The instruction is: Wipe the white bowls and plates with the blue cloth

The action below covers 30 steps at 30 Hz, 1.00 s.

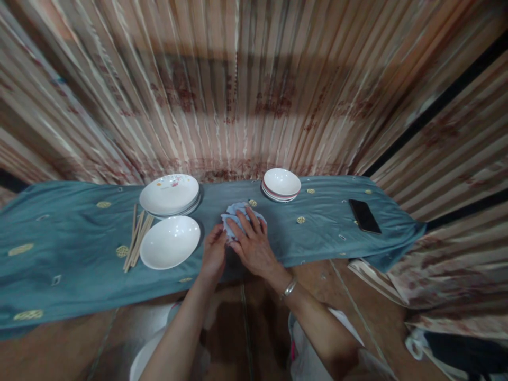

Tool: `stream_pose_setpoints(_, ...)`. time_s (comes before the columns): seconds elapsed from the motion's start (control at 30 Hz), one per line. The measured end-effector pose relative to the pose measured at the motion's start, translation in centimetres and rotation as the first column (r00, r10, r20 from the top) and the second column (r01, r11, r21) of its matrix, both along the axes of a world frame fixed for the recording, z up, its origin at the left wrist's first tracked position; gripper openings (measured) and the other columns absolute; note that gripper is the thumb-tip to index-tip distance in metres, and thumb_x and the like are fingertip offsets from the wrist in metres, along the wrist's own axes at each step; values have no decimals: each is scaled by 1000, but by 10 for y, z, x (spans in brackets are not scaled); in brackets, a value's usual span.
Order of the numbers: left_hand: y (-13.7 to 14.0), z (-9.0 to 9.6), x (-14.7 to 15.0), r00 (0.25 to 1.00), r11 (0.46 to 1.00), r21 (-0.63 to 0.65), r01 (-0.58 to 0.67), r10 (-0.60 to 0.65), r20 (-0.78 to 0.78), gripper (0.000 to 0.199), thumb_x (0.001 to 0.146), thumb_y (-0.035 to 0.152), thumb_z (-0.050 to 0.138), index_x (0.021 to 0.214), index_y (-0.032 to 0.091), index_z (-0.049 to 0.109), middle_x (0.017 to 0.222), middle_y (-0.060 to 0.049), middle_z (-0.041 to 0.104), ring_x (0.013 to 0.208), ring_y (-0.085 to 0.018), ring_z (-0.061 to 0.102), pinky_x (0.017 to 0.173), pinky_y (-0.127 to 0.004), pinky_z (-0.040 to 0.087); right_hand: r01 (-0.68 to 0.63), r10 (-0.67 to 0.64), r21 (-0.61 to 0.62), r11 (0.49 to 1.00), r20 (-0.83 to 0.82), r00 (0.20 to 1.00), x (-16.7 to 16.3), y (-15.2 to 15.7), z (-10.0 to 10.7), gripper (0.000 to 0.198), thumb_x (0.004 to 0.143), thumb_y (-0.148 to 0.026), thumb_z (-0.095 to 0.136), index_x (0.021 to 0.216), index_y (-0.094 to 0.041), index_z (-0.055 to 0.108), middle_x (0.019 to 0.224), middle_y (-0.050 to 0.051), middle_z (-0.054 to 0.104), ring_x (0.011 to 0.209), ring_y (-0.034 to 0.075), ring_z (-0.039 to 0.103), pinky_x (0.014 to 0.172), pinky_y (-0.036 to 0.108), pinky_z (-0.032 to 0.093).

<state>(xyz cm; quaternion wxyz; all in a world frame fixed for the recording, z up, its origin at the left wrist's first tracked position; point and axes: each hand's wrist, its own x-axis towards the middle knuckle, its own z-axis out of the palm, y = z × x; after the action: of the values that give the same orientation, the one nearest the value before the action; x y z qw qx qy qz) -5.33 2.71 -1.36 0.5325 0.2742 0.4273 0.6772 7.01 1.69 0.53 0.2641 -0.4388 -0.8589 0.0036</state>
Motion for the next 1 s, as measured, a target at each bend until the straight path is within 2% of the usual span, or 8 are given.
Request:
stream_pose_setpoints(0.13, 0, 2, -3, 999, 999, -13, 30, -30, 42, 24, 59, 31, 81, 75, 17, 70, 71, 1, 70, 67, -12, 60, 69, -25, 45, 35, -38, -67, 997, -54, 998, 3, 11, -3, 52, 100, -32, 44, 151, -25, 36, 162, 9, 28, 152, 31, 11, 116, 57, 24)
stream_pose_setpoints(0.27, 1, 6, -6, 997, 998, -38, 57, -55, 59, 30, 56, 35, 84, 73, 18, 67, 68, 2, 69, 64, -13, 61, 66, -27, 46, 14, -55, -152, 988, -270, 961, 4, 27, -12, 52, 102, -37, 33, 152, -23, 34, 162, 9, 29, 152, 24, 17, 121, 52, 24)
stream_pose_setpoints(0.37, 2, 6, -8, 996, 998, -45, 47, -43, 77, 33, 54, 37, 85, 72, 19, 65, 65, 2, 68, 66, -16, 64, 68, -29, 48, -30, -93, -256, 966, -457, 885, 3, 41, -25, 55, 103, -45, 23, 151, -22, 36, 159, 8, 34, 150, 19, 25, 123, 47, 23)
stream_pose_setpoints(0.5, 1, 4, -12, 994, 997, -41, 61, -57, 92, 32, 57, 40, 84, 74, 21, 64, 70, 0, 71, 81, -22, 69, 77, -34, 52, -65, -256, -457, 887, -604, 754, 1, 55, -47, 66, 101, -58, 17, 152, -20, 35, 156, 9, 39, 148, 19, 32, 121, 46, 27)
stream_pose_setpoints(0.63, -1, 0, -16, 993, 997, -41, 63, -58, 100, 31, 64, 39, 80, 85, 22, 64, 80, -2, 74, 94, -24, 70, 86, -37, 52, -103, -380, -572, 814, -657, 651, -4, 57, -67, 70, 98, -63, 20, 151, -20, 37, 148, 9, 50, 144, 22, 39, 118, 46, 33)
stream_pose_setpoints(0.77, -2, 2, -16, 991, 998, -28, 63, -59, 124, 34, 70, 36, 75, 99, 20, 64, 102, -6, 76, 109, -25, 66, 92, -37, 50, -85, -457, -629, 773, -644, 614, -10, 46, -75, 72, 97, -64, 23, 148, -16, 41, 145, 14, 54, 142, 25, 43, 115, 50, 36)
stream_pose_setpoints(0.87, -3, 6, -13, 985, 995, -34, 93, -87, 151, 34, 74, 35, 71, 104, 19, 65, 111, -9, 74, 118, -26, 62, 96, -38, 49, -96, -471, -640, 762, -649, 598, -14, 37, -73, 73, 97, -64, 25, 148, -14, 40, 147, 17, 51, 141, 26, 44, 114, 50, 38)
stream_pose_setpoints(1.0, -2, 7, -11, 986, 995, -16, 94, -91, 143, 38, 77, 36, 69, 110, 18, 64, 116, -11, 72, 122, -27, 60, 100, -40, 47, -125, -446, -639, 759, -651, 615, -16, 29, -68, 74, 98, -64, 24, 152, -14, 34, 150, 17, 48, 143, 25, 41, 115, 48, 38)
